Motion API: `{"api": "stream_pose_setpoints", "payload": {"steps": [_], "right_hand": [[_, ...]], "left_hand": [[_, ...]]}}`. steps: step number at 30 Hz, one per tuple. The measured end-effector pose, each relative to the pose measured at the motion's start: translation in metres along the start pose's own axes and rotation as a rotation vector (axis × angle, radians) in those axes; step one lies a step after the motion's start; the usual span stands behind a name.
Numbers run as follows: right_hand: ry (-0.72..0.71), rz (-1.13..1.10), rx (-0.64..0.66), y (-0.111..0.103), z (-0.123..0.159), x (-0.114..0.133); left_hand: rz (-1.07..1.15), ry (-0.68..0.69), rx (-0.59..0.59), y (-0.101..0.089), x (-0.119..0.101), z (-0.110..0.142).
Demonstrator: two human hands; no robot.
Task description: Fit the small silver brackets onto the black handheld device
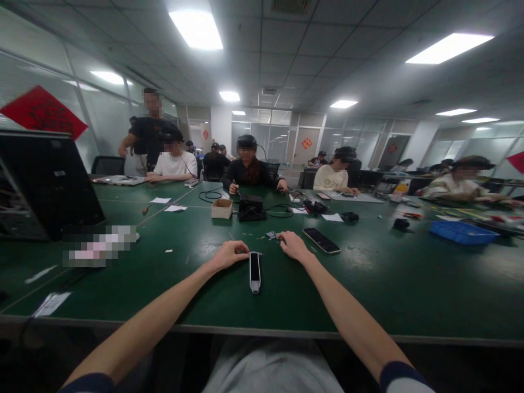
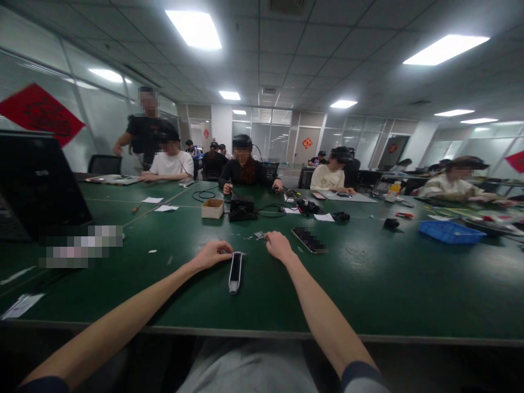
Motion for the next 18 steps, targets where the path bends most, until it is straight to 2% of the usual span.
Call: {"api": "stream_pose_setpoints", "payload": {"steps": [10,18], "right_hand": [[-0.009,0.054,0.103,0.010,-0.009,0.012],[-0.035,0.095,0.091,0.007,-0.008,0.015]], "left_hand": [[-0.002,0.004,0.015,-0.001,-0.004,0.003],[0.034,-0.008,0.017,-0.001,-0.002,0.002]]}}
Point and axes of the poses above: each hand's wrist, its own z-axis away from the middle knuckle, its own y-axis out of the palm, x = y × z, the point moved 9 cm from there along -z, towards the middle knuckle, and after that the axes turned 12 degrees about -y, right-handed, at the moved point
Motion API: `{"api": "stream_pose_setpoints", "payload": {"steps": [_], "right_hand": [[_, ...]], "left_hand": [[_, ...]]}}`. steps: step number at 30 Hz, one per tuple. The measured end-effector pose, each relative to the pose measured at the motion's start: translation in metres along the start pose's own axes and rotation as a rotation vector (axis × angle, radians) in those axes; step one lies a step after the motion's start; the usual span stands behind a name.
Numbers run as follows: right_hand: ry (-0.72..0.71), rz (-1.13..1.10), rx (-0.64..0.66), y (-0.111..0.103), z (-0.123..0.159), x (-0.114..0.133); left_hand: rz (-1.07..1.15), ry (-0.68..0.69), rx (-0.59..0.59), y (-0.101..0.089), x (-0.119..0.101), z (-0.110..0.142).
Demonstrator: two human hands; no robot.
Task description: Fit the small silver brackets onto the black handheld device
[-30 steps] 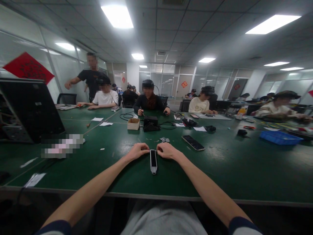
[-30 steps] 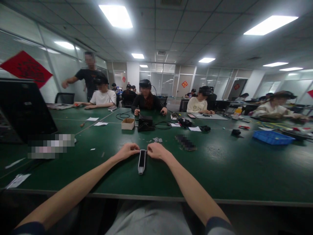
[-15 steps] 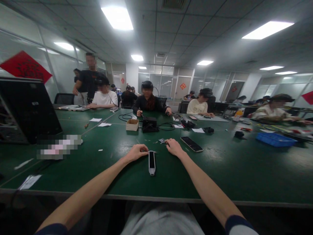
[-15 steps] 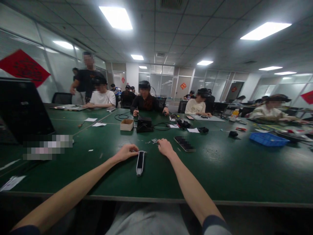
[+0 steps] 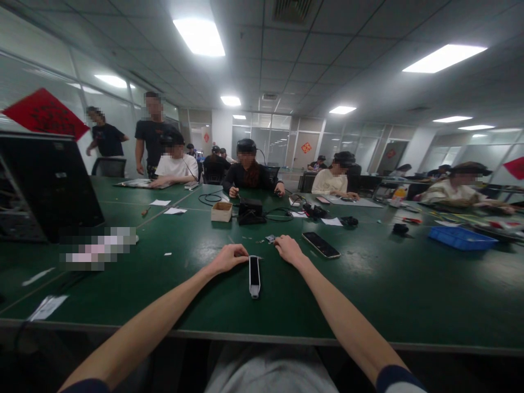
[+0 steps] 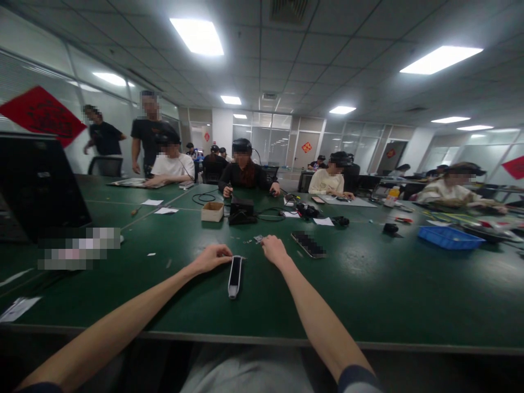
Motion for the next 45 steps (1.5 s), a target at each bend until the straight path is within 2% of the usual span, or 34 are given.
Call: {"api": "stream_pose_setpoints", "payload": {"steps": [4,9,14,19,24,30,36,41,45], "right_hand": [[-0.013,0.062,-0.015,-0.003,-0.004,0.006],[-0.137,0.092,-0.055,-0.005,-0.029,0.028],[-0.148,0.104,0.061,0.006,-0.058,0.039],[-0.137,0.118,0.109,0.008,-0.067,0.038],[-0.182,0.145,0.093,0.005,-0.061,0.044],[-0.195,0.164,-0.043,-0.009,-0.041,0.050],[-0.206,0.026,-0.137,-0.023,-0.012,0.059],[-0.206,-0.070,-0.263,-0.030,-0.001,0.064],[-0.257,-0.198,-0.356,-0.036,0.005,0.072]], "left_hand": [[0.054,0.011,0.017,0.002,0.003,-0.002],[0.078,-0.003,0.006,0.002,0.005,-0.002],[0.084,-0.038,0.028,0.005,0.008,-0.002],[0.057,-0.027,0.009,0.005,0.010,-0.007],[0.045,-0.046,-0.008,0.002,0.008,-0.007],[0.069,-0.063,0.000,0.002,0.009,-0.005],[0.044,-0.057,0.006,0.002,0.010,-0.006],[-0.019,-0.032,-0.008,0.001,0.007,-0.005],[-0.030,0.013,-0.084,-0.005,0.002,-0.002]]}}
Point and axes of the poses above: each hand's wrist, its own z-axis away from the middle knuckle, its own y-axis out of the palm, x = y × z, the point moved 9 cm from there along -z, towards the middle knuckle, and after that the axes turned 12 degrees about -y, right-handed, at the moved point
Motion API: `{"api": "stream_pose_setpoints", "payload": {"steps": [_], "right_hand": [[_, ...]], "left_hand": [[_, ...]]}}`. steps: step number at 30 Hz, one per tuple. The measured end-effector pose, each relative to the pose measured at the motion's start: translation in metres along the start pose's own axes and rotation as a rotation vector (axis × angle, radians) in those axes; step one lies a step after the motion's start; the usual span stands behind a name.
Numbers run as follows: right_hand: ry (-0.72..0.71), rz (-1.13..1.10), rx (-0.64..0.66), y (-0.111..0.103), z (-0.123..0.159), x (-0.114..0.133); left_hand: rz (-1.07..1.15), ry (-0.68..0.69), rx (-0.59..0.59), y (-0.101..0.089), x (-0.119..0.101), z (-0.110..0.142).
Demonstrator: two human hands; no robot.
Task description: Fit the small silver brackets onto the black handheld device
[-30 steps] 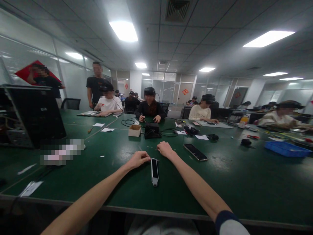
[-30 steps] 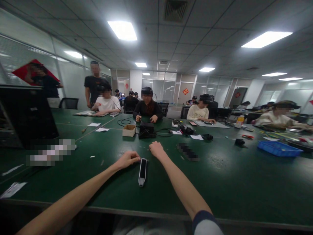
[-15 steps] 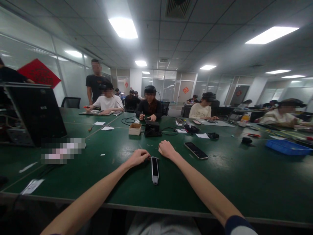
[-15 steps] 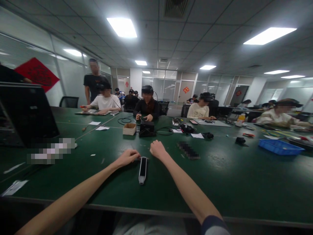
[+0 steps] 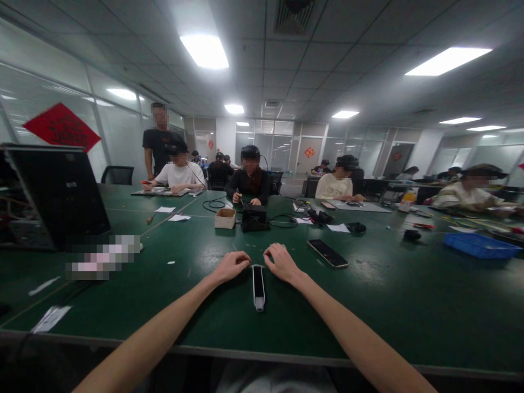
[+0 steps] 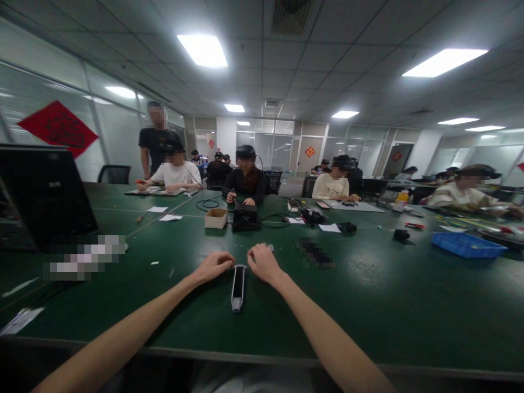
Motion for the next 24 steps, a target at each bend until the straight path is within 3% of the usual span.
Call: {"api": "stream_pose_setpoints", "payload": {"steps": [5,11,17,24], "right_hand": [[-0.019,-0.194,-0.082,-0.006,0.000,0.017],[0.016,-0.343,-0.121,-0.003,-0.001,0.025],[-0.004,-0.345,-0.072,0.000,-0.001,0.025],[-0.097,-0.185,0.004,-0.011,-0.001,0.018]], "left_hand": [[-0.033,0.141,-0.195,-0.013,-0.018,0.010],[-0.078,0.246,-0.209,-0.005,-0.028,0.015],[-0.098,0.298,-0.192,-0.003,-0.031,0.017],[-0.030,0.161,-0.149,-0.015,-0.020,0.012]]}}
Point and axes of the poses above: each hand's wrist, its own z-axis away from the middle knuckle, its own y-axis out of the palm, x = y × z, the point moved 9 cm from there along -z, towards the middle knuckle, and after that the axes turned 12 degrees about -y, right-handed, at the moved point
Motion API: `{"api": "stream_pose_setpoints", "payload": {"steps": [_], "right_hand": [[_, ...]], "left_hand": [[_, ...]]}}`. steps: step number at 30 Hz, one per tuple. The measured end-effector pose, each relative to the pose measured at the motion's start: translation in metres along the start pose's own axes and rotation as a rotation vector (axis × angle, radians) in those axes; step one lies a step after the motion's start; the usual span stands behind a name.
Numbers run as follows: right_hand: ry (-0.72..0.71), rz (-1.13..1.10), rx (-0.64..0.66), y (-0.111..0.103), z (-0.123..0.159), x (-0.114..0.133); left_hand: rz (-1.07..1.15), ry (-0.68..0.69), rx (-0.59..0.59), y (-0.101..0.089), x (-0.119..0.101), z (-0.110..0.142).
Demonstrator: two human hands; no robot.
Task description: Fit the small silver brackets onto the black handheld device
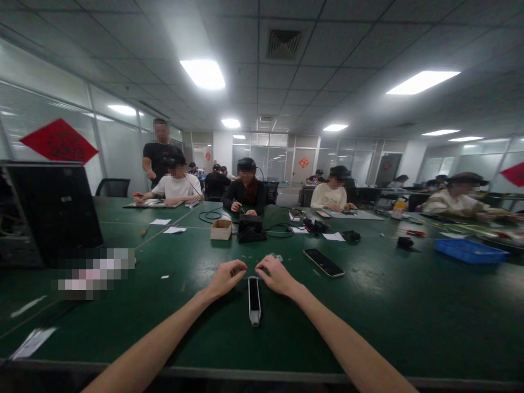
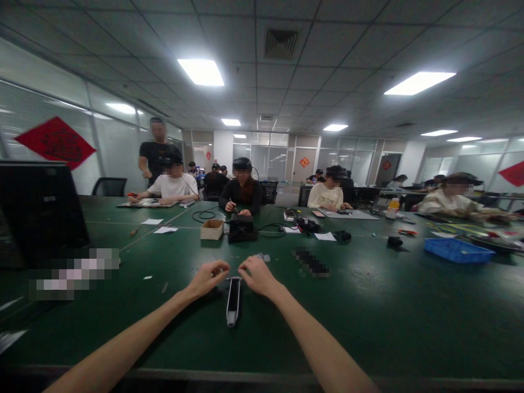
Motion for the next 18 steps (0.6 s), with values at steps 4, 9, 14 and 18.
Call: {"api": "stream_pose_setpoints", "payload": {"steps": [4,9,14,18], "right_hand": [[0.034,0.050,0.109,-0.002,0.010,-0.019],[0.062,-0.004,0.242,0.009,0.018,-0.027],[0.064,-0.025,0.273,0.015,0.016,-0.021],[0.067,-0.031,0.241,0.014,0.016,-0.020]], "left_hand": [[-0.008,-0.079,0.138,-0.001,0.009,-0.002],[-0.011,-0.112,0.247,0.006,0.017,-0.002],[0.001,-0.117,0.295,0.015,0.028,-0.004],[0.000,-0.117,0.317,0.016,0.029,-0.004]]}}
Point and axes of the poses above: each hand's wrist, its own z-axis away from the middle knuckle, its own y-axis out of the palm, x = y × z, the point moved 9 cm from there along -z, towards the middle knuckle, and after that the axes turned 12 degrees about -y, right-handed, at the moved point
